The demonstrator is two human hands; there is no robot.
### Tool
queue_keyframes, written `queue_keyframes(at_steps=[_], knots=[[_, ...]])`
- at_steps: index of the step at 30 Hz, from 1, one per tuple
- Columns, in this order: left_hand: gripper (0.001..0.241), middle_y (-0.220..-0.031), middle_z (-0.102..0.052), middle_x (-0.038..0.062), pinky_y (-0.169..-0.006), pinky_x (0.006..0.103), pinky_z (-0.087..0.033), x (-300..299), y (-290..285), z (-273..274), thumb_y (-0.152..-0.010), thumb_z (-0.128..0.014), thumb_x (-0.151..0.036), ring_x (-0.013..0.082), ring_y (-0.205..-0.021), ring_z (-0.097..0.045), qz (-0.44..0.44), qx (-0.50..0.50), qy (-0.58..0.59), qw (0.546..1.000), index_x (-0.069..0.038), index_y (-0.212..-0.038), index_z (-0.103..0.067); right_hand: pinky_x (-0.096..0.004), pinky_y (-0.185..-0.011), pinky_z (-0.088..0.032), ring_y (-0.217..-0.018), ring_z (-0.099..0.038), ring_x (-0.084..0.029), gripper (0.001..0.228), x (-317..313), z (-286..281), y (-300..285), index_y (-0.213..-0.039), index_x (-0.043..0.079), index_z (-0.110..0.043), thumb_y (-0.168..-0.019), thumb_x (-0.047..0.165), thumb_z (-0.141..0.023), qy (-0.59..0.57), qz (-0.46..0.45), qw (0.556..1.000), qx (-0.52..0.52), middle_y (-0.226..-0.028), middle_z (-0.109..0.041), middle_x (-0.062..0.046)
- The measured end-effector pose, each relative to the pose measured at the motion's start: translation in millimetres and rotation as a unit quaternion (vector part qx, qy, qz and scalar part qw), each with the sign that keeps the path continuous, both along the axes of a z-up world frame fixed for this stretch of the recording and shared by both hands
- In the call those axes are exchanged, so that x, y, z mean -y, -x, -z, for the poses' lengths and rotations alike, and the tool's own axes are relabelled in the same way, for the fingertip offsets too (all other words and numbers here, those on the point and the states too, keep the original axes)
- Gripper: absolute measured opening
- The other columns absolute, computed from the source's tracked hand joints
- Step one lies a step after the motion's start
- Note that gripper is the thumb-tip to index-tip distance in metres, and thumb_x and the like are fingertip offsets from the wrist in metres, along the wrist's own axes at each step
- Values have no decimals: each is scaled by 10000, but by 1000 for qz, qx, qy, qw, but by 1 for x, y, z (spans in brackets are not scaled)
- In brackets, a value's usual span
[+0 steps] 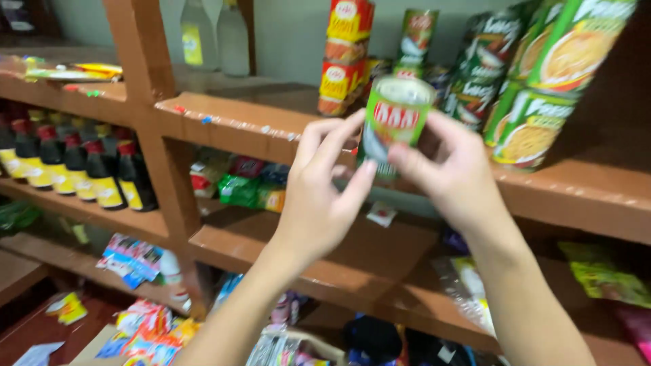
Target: The recorder is organizing and stocking various canned goods and snack pouches onto wooden grocery store shelves.
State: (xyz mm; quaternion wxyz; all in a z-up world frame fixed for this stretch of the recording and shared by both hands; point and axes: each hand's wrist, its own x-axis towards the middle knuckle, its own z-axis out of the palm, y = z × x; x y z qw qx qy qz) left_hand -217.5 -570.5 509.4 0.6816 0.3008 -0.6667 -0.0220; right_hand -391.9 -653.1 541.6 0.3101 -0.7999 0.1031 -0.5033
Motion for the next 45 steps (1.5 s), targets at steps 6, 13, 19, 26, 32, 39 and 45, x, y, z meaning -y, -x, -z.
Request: queue_keyframes(at_steps=[6,13,19,26,32,39,45], knots=[[530,-1081,-636,141,-817,348,-603,118,2,-28,-878,-729,-74,260,-941,-696,-72,29,26,997,-40,-1385,-575,-259,-815,-550,-902,-674,-88,364,91,-40,2,-1197,-10,-689,-885,145,-796,-48,70,996,33,-1026,-738,-39],[284,-972,-728,249,-826,461,-562,158,9,-58,-903,-613,-3,401,-962,-716,-140,88,16,986,4,-1177,-687,-314,-719,-488,-830,-639,-135,366,141,-50,1,-1176,26,-725,-865,200,-811,-132,212,968,2,-1002,-757,-64],[258,-995,-717,262,-897,533,-526,181,22,-64,-852,-581,-44,447,-1010,-674,-208,155,-116,959,-47,-1060,-735,-339,-823,-569,-921,-729,-185,451,187,-45,-8,-1154,14,-723,-732,119,-839,-86,242,966,-21,-1072,-787,-103],[309,-1155,-685,270,-932,516,-542,192,41,-51,-879,-609,-89,432,-1094,-667,-261,244,-257,898,7,-1172,-611,-383,-783,-550,-884,-725,-234,469,192,-45,-15,-1081,-41,-734,-774,298,-839,-51,368,920,-127,-1015,-775,-182],[465,-1309,-576,289,-989,491,-517,205,37,-40,-865,-618,-88,412,-1213,-606,-245,212,-248,913,69,-1289,-509,-418,-799,-554,-900,-737,-298,531,187,-49,-20,-1078,-55,-719,-814,395,-819,-30,393,903,-173,-1021,-760,-218],[754,-1445,-448,294,-1034,477,-484,194,39,-46,-864,-586,-63,409,-1299,-535,-220,205,-290,909,89,-1506,-222,-433,-818,-558,-960,-732,-336,539,192,-47,-23,-1148,-40,-670,-836,379,-802,-21,411,891,-190,-1061,-739,-230],[754,-1490,-425,284,-1058,482,-468,196,38,-46,-890,-569,-86,414,-1321,-524,-217,210,-308,902,74,-1529,-203,-448,-870,-550,-1030,-710,-383,508,188,-48,-26,-1168,-27,-657,-869,362,-790,-18,432,877,-209,-1111,-719,-254]])
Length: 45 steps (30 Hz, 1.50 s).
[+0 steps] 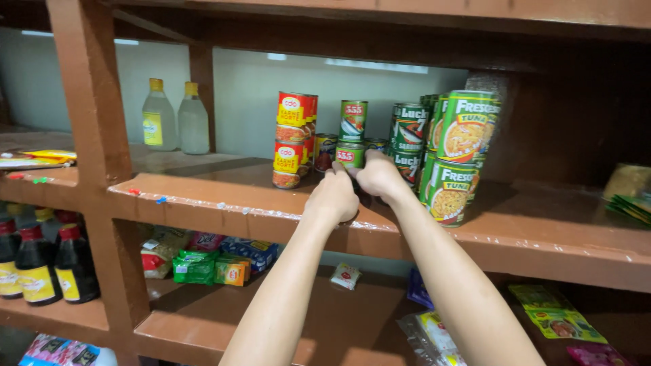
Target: The recorder is organizing and stocking various canned goods and snack pouches onto wooden grocery store shelves.
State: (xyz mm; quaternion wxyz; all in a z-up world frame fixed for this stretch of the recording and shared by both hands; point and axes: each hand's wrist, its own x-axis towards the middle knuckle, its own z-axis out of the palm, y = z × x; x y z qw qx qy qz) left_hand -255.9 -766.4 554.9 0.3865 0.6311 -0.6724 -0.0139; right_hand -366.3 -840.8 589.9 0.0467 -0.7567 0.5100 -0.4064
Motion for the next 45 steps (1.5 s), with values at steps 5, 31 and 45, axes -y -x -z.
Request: queue_keyframes(at_steps=[5,31,45], knots=[[743,-1501,-421,293,-1065,474,-473,6,0,2,-900,-555,-91,415,-1322,-533,0,8,0,1000,86,-1532,-207,-445,-903,-547,-1078,-690,-388,473,14,7,6,-1201,-13,-640,-842,259,-786,25,-3,1000,-11,-1152,-712,-248],[932,-1657,-230,241,-1128,448,-435,-2,5,-3,-936,-620,-255,378,-1421,-462,-23,40,-64,997,43,-1604,-42,-417,-792,-564,-932,-717,-372,369,34,23,12,-1135,-33,-643,-790,89,-684,74,-76,994,-22,-1019,-730,-280],[896,-1598,-339,257,-1113,442,-450,7,2,-1,-930,-595,-238,370,-1382,-504,-22,55,-66,996,87,-1585,-76,-428,-775,-577,-938,-732,-380,353,12,19,8,-1147,-27,-646,-840,144,-681,3,-51,998,-21,-1040,-729,-273]])
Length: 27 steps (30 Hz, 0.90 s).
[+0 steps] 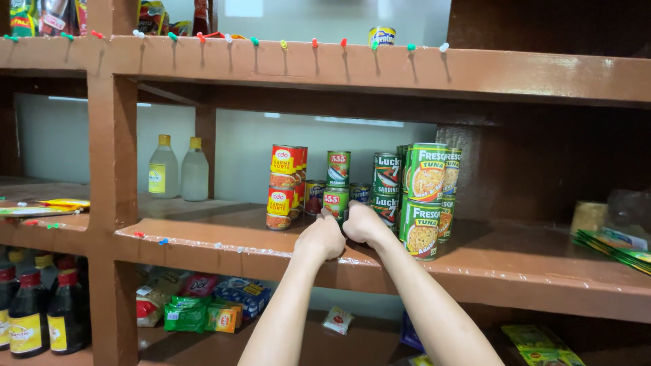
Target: The recorder is organizing and stocking various canned goods and snack pouches onto wooden grocery store shelves.
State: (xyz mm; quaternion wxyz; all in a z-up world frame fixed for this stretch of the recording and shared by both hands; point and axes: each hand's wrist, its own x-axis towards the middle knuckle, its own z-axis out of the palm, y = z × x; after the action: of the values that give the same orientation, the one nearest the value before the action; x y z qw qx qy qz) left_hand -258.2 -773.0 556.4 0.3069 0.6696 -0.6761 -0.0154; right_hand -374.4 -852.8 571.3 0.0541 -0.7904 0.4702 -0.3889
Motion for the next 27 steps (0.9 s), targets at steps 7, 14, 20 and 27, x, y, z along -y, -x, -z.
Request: queue_keyframes(at_steps=[7,14,20,27], knots=[[893,-1530,-414,277,-1081,449,-470,-15,0,0,-933,-654,-288,380,-1340,-527,-5,-14,9,1000,95,-1565,-153,-454,-783,-585,-907,-731,-410,282,-12,1,-2,-1054,-52,-714,-827,110,-671,17,31,999,-5,-955,-718,-299],[329,-1041,-744,259,-882,431,-580,-36,-15,3,-879,-551,-6,364,-1005,-737,114,-159,364,911,9,-1169,-705,-508,-780,-566,-881,-712,-449,213,-105,-12,-8,-1062,-54,-682,-886,66,-668,261,-7,962,78,-899,-717,-288],[339,-1060,-752,220,-866,386,-588,-148,-59,11,-873,-549,18,325,-988,-758,139,-175,444,867,12,-1186,-680,-430,-767,-603,-893,-752,-377,196,-189,-8,-61,-1116,-26,-666,-931,23,-625,352,-217,894,174,-969,-734,-233],[333,-1070,-760,203,-910,375,-603,-254,-159,81,-884,-564,9,304,-1007,-768,17,-103,440,892,7,-1195,-684,-433,-812,-585,-944,-731,-385,207,-266,53,-153,-1152,-27,-654,-947,0,-636,349,-355,857,132,-1007,-735,-230]])
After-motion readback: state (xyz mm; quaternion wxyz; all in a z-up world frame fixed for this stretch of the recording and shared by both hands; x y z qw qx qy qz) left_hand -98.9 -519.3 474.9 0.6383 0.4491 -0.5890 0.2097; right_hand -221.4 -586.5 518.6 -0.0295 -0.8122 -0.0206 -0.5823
